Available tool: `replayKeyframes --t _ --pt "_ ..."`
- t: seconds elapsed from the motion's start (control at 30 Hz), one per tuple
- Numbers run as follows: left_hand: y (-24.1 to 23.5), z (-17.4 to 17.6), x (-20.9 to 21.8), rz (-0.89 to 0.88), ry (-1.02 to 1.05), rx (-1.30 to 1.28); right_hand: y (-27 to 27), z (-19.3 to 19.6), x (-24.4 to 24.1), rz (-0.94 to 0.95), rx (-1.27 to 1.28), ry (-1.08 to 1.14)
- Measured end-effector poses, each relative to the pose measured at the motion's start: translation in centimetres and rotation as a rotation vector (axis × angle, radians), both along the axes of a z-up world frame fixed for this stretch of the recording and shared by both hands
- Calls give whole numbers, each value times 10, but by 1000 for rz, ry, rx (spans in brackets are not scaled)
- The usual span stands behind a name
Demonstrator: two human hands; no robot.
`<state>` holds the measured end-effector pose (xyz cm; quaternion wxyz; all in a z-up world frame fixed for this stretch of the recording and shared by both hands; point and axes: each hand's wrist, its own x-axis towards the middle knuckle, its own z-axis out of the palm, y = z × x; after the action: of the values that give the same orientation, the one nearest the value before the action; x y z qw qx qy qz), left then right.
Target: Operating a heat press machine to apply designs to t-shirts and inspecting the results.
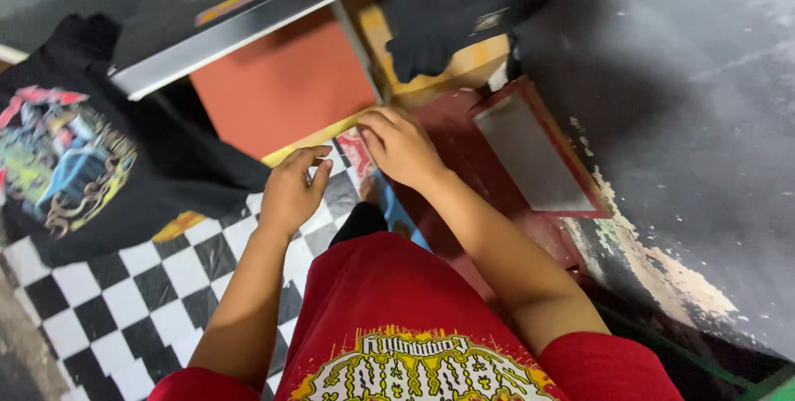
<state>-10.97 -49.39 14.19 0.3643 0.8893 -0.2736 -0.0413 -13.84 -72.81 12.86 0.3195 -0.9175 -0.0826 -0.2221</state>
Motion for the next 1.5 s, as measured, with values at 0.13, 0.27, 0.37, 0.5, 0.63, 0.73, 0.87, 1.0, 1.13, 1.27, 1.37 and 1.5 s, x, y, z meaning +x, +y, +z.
replayKeyframes --t 0.13,0.27,0.37,0.5,0.63,0.73,0.87,1.0,1.13,1.27,1.37,1.5 --pt "-63 -6 21 -47 127 -83 -71 8 -20 -86 102 152" --pt "-129 -26 59 -76 235 -184 -136 -15 -4 -224 143 212" --pt "-184 -48 84 -30 373 -255 -177 -21 13 -276 156 239" --pt "-241 -102 129 90 539 -190 -210 -5 55 -305 202 365" --pt "-285 -151 160 150 587 107 -242 -23 91 -334 240 499" --pt "-309 -157 179 215 534 357 -257 -41 109 -330 265 532" --pt "-336 -190 194 402 660 334 -276 -56 144 -283 264 633" --pt "-351 -184 183 544 759 388 -289 -68 175 -138 248 591" --pt "-346 -197 182 558 658 313 -311 -83 194 -15 217 527" --pt "-346 -140 165 551 625 201 -324 -101 202 67 181 453" --pt "-355 -96 154 559 621 136 -326 -94 197 162 166 526" --pt "-380 -22 152 605 519 -110 -320 -30 192 290 69 701"
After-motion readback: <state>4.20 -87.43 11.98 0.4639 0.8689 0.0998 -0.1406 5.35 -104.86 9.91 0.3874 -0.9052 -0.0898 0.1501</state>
